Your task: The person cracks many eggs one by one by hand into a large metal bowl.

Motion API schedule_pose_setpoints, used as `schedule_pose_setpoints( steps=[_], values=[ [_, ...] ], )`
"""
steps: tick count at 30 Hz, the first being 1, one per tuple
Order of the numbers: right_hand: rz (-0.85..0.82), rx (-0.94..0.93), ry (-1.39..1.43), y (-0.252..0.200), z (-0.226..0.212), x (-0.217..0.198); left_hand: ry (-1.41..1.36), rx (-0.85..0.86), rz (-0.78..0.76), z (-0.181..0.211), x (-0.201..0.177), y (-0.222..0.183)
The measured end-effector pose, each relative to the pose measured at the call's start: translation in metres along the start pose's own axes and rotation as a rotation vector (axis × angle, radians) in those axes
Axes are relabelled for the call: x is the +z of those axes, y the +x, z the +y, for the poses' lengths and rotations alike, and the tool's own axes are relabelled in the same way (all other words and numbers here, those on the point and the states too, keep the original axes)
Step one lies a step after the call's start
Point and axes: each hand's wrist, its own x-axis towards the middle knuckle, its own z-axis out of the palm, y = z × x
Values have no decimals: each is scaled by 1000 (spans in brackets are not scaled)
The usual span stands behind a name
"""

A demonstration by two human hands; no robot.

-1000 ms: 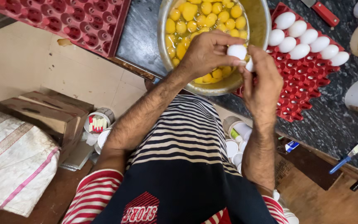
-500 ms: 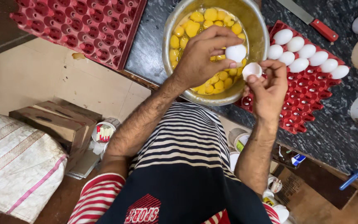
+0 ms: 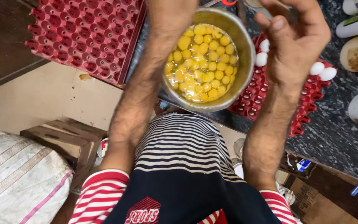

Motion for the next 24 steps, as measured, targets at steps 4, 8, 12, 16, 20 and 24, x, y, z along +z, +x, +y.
schedule_pose_setpoints(
  steps=[4, 8, 12, 16, 20, 24],
  values=[
    [371, 134, -821, -37, 14, -86, 236, -94, 74, -16, -15, -7],
    [465, 521, -1631, -95, 93, -130, -280, -381, -163, -11, 20, -66],
    [434, 360, -1643, -107, 105, -148, -358, -385, -446, -5, 55, -102],
    [444, 369, -894, -117, 82, -167, -631, -557, -695, -11, 89, -141],
    [548, 433, -225, -126, 54, -131, -817, -709, -649, -28, 114, -172],
    [250, 465, -555, -152, 34, -47, -871, -1017, -737, -37, 123, -185]
  ],
)
